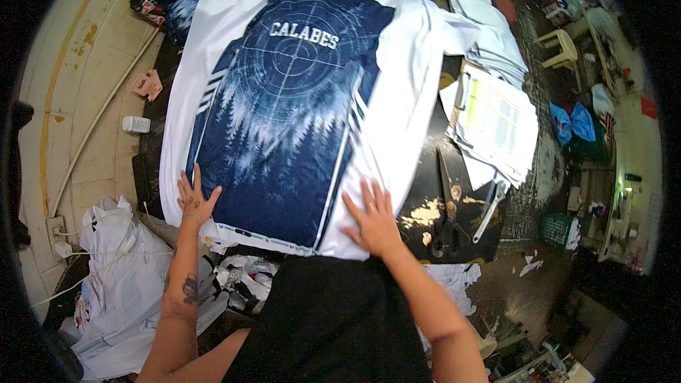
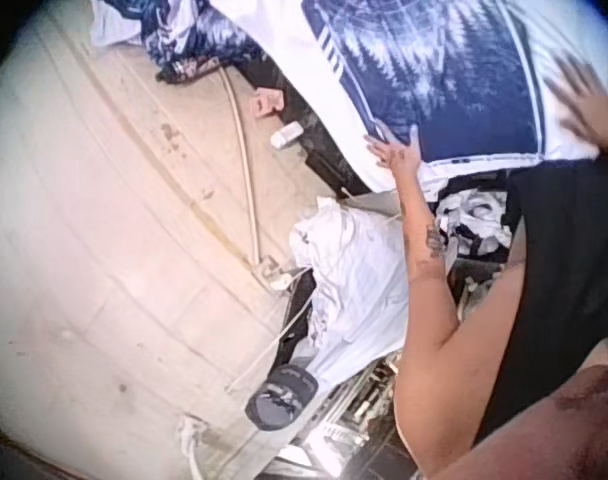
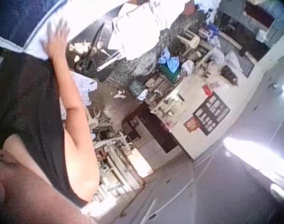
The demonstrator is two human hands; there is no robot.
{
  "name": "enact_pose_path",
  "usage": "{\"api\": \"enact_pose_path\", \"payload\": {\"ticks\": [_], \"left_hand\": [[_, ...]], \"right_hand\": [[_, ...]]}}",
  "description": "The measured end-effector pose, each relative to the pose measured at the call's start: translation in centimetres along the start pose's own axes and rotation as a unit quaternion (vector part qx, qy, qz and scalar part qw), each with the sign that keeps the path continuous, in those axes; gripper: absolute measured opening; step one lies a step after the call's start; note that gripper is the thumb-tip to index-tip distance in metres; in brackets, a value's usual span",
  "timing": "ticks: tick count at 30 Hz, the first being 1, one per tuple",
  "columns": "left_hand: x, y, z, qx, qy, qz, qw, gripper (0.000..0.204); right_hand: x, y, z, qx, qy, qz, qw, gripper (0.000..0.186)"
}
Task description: The person lays out a printed t-shirt on a table, writes on a clipboard, and then uses shears to cut a large white fabric sheet. The person folds the cut fabric and places it on the table.
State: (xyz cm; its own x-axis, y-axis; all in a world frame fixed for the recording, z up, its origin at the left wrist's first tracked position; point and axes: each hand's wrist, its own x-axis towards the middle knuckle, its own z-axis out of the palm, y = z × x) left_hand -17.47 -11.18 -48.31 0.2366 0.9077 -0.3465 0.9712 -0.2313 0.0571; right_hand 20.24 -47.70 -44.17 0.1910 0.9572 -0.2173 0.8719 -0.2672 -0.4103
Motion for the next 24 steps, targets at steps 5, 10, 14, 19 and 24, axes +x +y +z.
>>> {"api": "enact_pose_path", "payload": {"ticks": [5, 10, 14, 19, 24], "left_hand": [[-5.6, -2.4, -0.1, 0.039, -0.076, -0.145, 0.986, 0.104], [0.7, 11.2, 0.1, 0.056, -0.248, 0.027, 0.967, 0.101], [20.7, 14.6, -10.4, -0.137, 0.108, 0.163, 0.971, 0.1], [25.1, 15.7, -13.3, -0.17, -0.097, 0.253, 0.948, 0.095], [8.6, 11.5, -0.6, -0.048, 0.041, -0.066, 0.996, 0.095]], "right_hand": [[-10.1, -3.1, 3.1, 0.003, 0.009, 0.142, 0.99, 0.075], [3.3, 2.0, -4.0, -0.104, -0.302, -0.079, 0.944, 0.107], [16.6, 15.1, -18.2, -0.404, -0.126, 0.109, 0.899, 0.099], [16.3, 13.0, -14.1, -0.159, 0.027, -0.031, 0.986, 0.083], [-0.8, 1.0, -0.6, -0.1, -0.134, 0.09, 0.982, 0.109]]}}
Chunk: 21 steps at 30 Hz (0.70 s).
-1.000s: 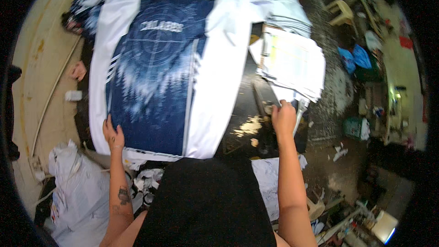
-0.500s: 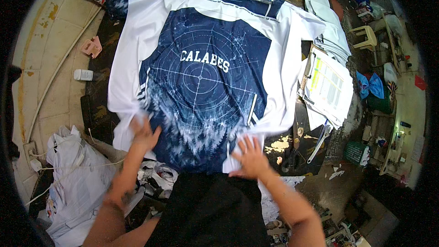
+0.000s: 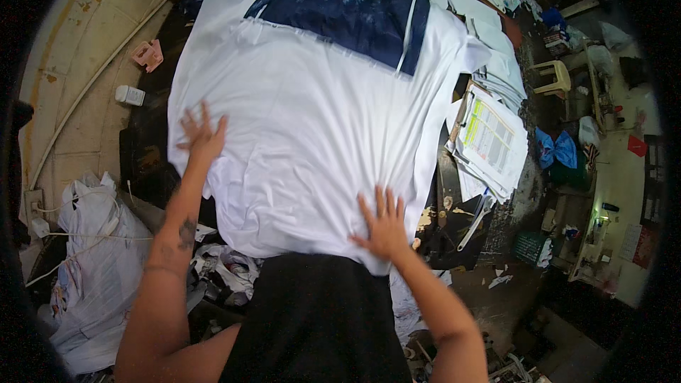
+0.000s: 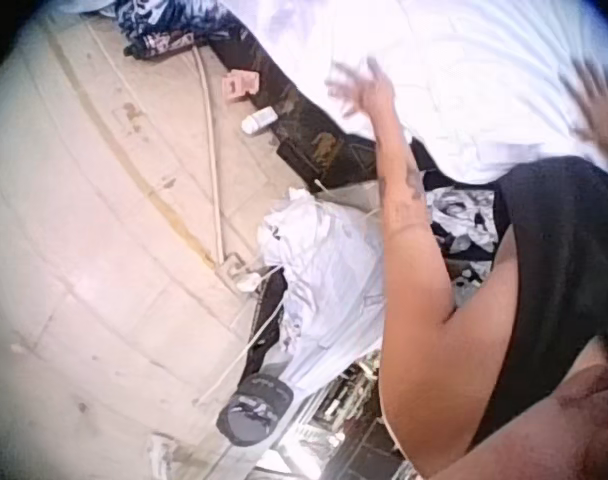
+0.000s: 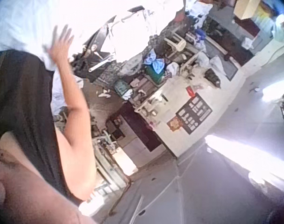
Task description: The person lays out a printed t-shirt on a table, writes on a clipboard, and then uses shears to cut a large white fabric sheet. The person folds the cut fabric and places it on the table.
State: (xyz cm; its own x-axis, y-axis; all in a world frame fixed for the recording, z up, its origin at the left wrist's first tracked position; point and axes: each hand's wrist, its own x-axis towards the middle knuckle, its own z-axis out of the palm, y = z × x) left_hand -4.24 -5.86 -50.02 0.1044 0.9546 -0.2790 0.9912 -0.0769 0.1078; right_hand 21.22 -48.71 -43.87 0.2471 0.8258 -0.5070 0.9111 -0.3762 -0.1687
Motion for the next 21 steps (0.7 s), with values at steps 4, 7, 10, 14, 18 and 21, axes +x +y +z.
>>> {"api": "enact_pose_path", "payload": {"ticks": [4, 7, 10, 14, 18, 21], "left_hand": [[-7.4, -15.9, 3.8, 0.071, 0.153, 0.114, 0.979, 0.088], [-7.9, -22.6, 3.0, 0.072, 0.054, 0.033, 0.995, 0.079], [-7.7, -18.5, 1.1, 0.01, 0.119, -0.158, 0.98, 0.068], [-15.5, 0.8, 3.7, -0.274, 0.218, 0.191, 0.917, 0.043], [-31.7, 15.0, 10.2, -0.263, 0.044, 0.449, 0.853, 0.052], [-39.7, 15.9, 13.5, -0.183, 0.139, 0.432, 0.872, 0.053]], "right_hand": [[-10.8, 5.3, 3.5, 0.237, 0.112, -0.01, 0.965, 0.074], [-13.3, 9.7, 3.2, 0.156, 0.161, 0.149, 0.963, 0.07], [-13.3, 11.3, 2.8, 0.105, 0.154, 0.136, 0.973, 0.064], [-13.0, 12.8, 4.7, 0.15, 0.121, 0.151, 0.97, 0.056], [-15.1, 17.3, 6.5, 0.184, 0.143, 0.0, 0.972, 0.055], [-18.4, 21.0, 4.5, 0.634, 0.014, 0.08, 0.769, 0.045]]}}
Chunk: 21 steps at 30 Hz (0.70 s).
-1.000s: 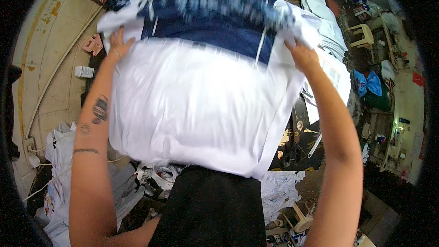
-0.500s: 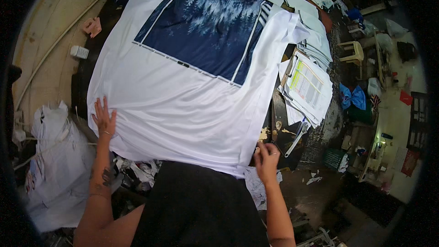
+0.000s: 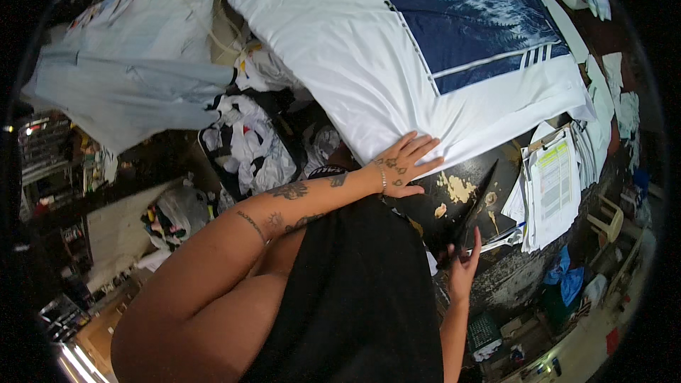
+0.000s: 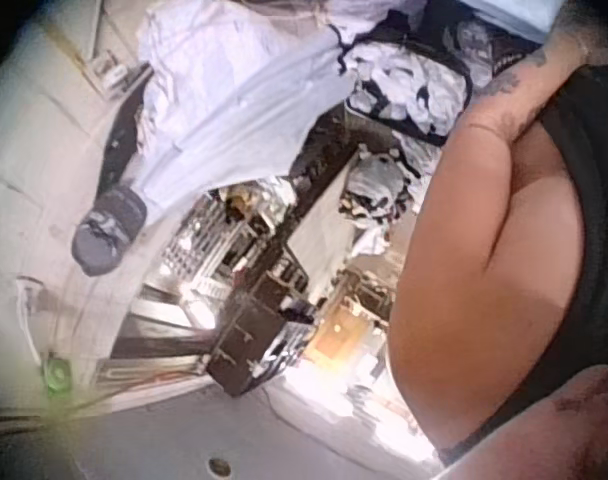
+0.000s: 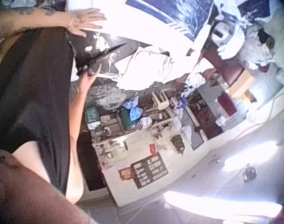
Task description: The person lays out a printed t-shirt on a table, writes on a clipboard, and then uses shears to cut a large white fabric sheet. The person folds the cut fabric and places it on the table.
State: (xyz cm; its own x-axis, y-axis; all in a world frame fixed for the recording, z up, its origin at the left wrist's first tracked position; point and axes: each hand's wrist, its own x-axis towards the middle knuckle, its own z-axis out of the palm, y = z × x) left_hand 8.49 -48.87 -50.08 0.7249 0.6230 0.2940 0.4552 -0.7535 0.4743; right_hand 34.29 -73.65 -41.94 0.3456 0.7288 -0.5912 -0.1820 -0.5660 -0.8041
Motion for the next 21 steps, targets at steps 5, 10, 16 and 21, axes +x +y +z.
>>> {"api": "enact_pose_path", "payload": {"ticks": [5, 10, 16, 21], "left_hand": [[-4.5, 2.4, -1.4, -0.028, 0.049, -0.087, 0.995, 0.025], [-6.5, 5.9, -1.2, -0.026, 0.129, -0.036, 0.991, 0.019], [-8.6, 7.0, -0.6, -0.068, 0.075, -0.12, 0.988, 0.024], [-8.3, 7.1, -0.9, -0.065, 0.081, -0.06, 0.993, 0.028]], "right_hand": [[-1.9, -5.6, -4.2, -0.033, -0.318, 0.173, 0.932, 0.084], [1.8, -4.0, -0.1, -0.245, -0.337, 0.053, 0.908, 0.094], [1.8, -2.0, 1.5, -0.277, -0.228, 0.183, 0.915, 0.077], [2.3, -2.5, 3.0, -0.223, -0.202, 0.039, 0.953, 0.069]]}}
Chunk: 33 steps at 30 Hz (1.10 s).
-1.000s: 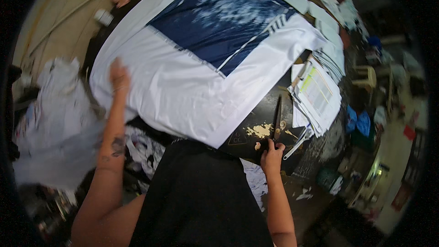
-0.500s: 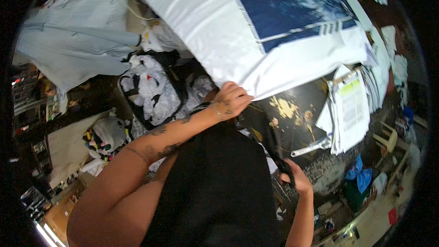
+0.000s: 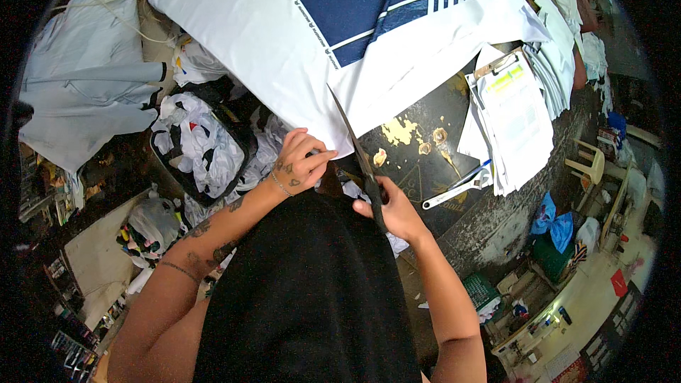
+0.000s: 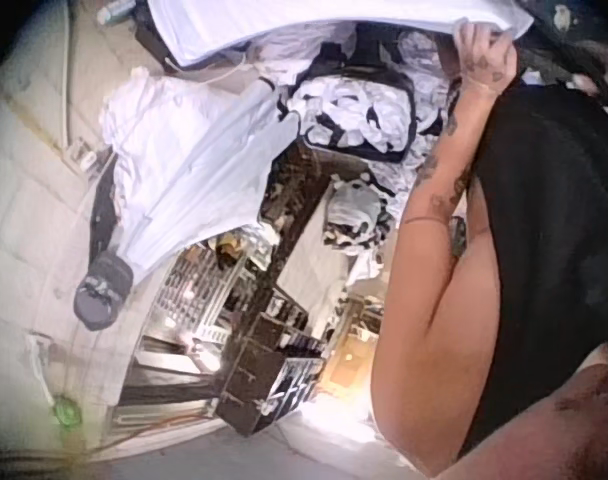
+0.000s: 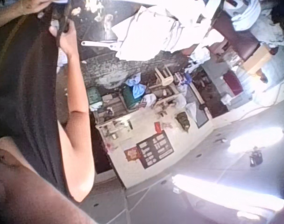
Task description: The person lays out a printed t-shirt on a table, writes on a clipboard, and then uses shears to cut a large white fabric sheet. The person folds the cut fabric and places it on the table.
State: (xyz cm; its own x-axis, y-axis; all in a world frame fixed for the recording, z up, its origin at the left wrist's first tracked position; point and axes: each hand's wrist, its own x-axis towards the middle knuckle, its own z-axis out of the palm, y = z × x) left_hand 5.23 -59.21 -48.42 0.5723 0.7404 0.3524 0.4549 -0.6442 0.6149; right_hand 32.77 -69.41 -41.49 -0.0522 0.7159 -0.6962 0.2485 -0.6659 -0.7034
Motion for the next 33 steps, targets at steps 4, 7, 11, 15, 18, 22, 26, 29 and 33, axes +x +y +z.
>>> {"api": "enact_pose_path", "payload": {"ticks": [4, 7, 11, 15, 18, 22, 26, 29, 33], "left_hand": [[0.2, 0.1, -0.3, -0.031, -0.034, -0.013, 0.999, 0.028], [0.2, -0.3, -0.6, -0.044, -0.032, 0.036, 0.998, 0.022], [0.3, -1.4, -1.0, -0.052, -0.069, 0.053, 0.995, 0.017], [0.4, -2.2, -1.1, -0.102, -0.103, 0.039, 0.989, 0.016], [0.4, -2.7, -1.3, -0.115, -0.125, 0.039, 0.985, 0.02], [1.5, -4.5, -2.8, -0.196, -0.192, 0.046, 0.961, 0.022], [4.6, -8.8, -5.8, -0.016, -0.051, 0.065, 0.996, 0.044], [7.0, -12.1, -7.6, 0.041, -0.147, 0.026, 0.988, 0.058], [8.3, -14.4, -8.3, 0.021, -0.169, 0.103, 0.98, 0.052]], "right_hand": [[1.3, -1.6, 0.1, 0.018, -0.032, 0.095, 0.995, 0.067], [2.1, -3.5, 0.0, -0.051, -0.035, 0.097, 0.993, 0.07], [4.0, -5.9, 0.4, -0.03, 0.006, 0.013, 0.999, 0.067], [5.7, -7.6, 0.5, 0.013, -0.027, 0.112, 0.993, 0.064], [7.5, -8.8, 0.6, 0.0, -0.026, 0.006, 1.0, 0.062], [9.6, -10.8, 1.1, -0.032, -0.024, 0.078, 0.996, 0.065], [11.4, -13.0, 1.9, -0.039, -0.018, 0.084, 0.996, 0.066], [12.9, -14.6, 2.3, -0.059, 0.003, 0.014, 0.998, 0.066], [14.7, -16.7, 2.9, -0.067, -0.029, 0.149, 0.986, 0.065]]}}
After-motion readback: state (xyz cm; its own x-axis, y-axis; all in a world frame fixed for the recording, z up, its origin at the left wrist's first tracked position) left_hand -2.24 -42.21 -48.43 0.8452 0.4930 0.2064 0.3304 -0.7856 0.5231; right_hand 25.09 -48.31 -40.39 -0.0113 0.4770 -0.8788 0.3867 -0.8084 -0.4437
